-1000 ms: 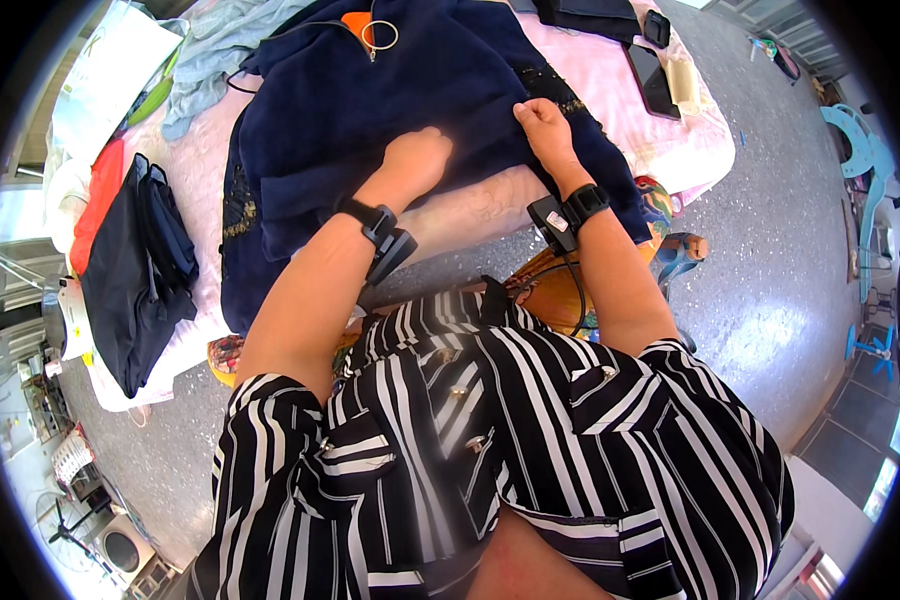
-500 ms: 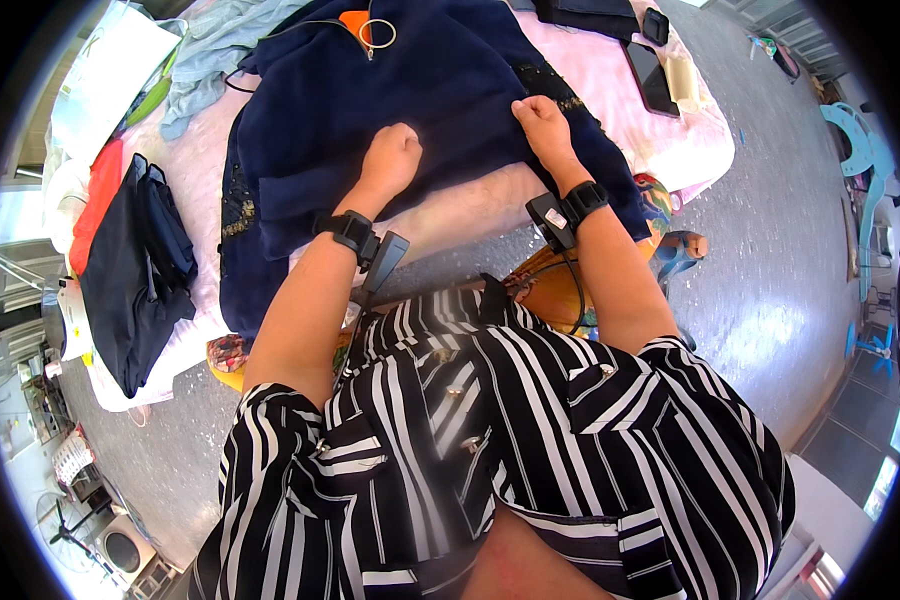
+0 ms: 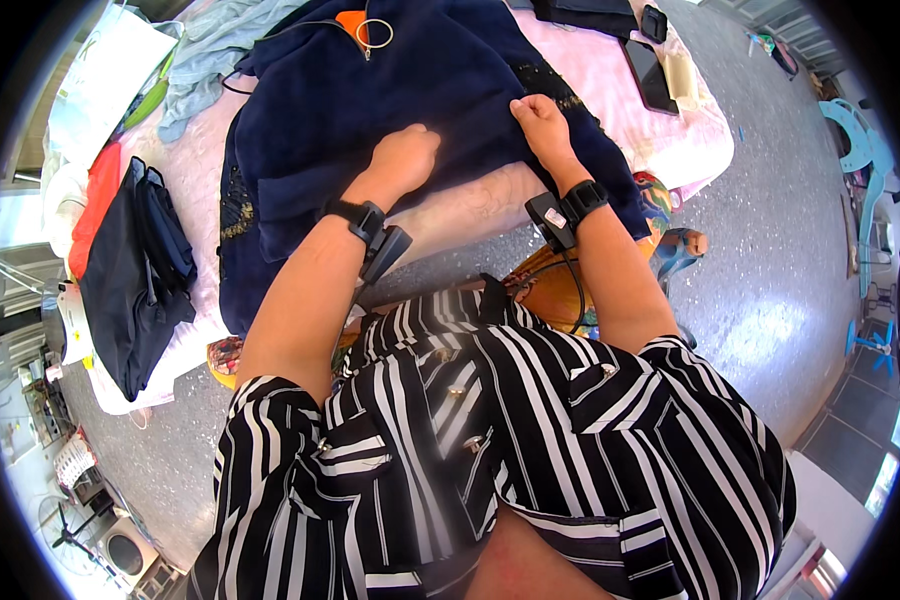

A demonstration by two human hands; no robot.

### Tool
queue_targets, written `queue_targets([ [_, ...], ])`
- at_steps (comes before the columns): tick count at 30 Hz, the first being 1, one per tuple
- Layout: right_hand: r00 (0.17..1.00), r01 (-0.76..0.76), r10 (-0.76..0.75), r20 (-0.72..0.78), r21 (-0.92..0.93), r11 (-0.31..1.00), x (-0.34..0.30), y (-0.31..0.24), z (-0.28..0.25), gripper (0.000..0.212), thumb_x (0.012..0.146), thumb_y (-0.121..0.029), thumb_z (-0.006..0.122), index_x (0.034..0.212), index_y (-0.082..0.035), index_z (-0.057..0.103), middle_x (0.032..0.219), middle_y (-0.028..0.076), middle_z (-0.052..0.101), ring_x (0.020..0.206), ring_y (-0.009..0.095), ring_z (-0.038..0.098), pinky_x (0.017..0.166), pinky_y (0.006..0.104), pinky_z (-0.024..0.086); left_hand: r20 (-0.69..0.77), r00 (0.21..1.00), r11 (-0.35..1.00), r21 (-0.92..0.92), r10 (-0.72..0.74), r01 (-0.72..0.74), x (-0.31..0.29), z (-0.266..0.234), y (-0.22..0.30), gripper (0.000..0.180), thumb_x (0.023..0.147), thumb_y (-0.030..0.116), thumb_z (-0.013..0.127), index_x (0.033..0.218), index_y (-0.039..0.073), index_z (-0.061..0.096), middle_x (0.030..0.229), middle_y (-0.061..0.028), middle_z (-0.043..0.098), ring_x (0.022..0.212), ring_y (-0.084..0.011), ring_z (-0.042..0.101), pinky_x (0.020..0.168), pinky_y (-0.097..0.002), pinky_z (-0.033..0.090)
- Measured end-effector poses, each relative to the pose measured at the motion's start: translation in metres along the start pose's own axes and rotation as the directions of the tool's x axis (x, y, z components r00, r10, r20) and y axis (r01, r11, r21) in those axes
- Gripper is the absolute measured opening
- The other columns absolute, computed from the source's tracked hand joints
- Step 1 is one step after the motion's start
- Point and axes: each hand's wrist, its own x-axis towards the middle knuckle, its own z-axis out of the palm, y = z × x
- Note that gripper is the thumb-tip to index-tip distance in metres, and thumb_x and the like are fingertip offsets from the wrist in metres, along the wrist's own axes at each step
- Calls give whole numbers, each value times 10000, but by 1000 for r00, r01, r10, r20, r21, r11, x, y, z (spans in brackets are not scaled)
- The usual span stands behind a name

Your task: The person handles a navy blue hoodie on a bed, spreading it out, stretching the fabric of the sleeves and body, and checking the zipper and hood by hand.

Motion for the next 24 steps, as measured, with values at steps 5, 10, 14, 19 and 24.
queue_targets([
  [5,1000,-10,10,0,-18,1000,0,-2,0,181,785,-212,587,778,-33,562,673,-24,515,630,52,454,583,195,383,40,988,976,158,146,-151,9,-5,6,109,697,75,454,688,33,553,747,-123,535,705,-291,547,602,-389,445],
  [10,999,-37,37,6,10,999,2,-1,1,181,786,-213,588,779,-34,563,671,-23,517,632,56,457,589,199,388,173,968,961,179,179,-210,20,-9,9,115,690,71,448,706,35,556,761,-127,537,741,-288,546,625,-393,445],
  [14,995,-96,94,30,79,992,1,-5,1,174,788,-206,586,779,-34,560,667,-26,511,623,53,451,578,197,383,21,994,994,-27,104,-103,13,-3,-7,110,685,83,449,705,26,541,751,-134,528,758,-300,535,651,-403,431],
  [19,1000,0,0,-6,11,1000,1,0,1,171,791,-204,584,772,-37,556,669,-27,505,609,44,438,557,189,370,-30,894,705,-627,-447,332,-8,4,-32,92,733,111,486,728,39,542,679,-60,555,631,-125,511,595,-256,410],
  [24,999,-49,48,11,39,998,0,-1,0,173,792,-207,585,783,-36,558,682,-33,498,639,49,436,581,194,374,-6,913,748,-576,-407,330,-8,3,-22,167,758,175,506,810,20,540,696,-87,560,658,-186,538,630,-286,423],
])
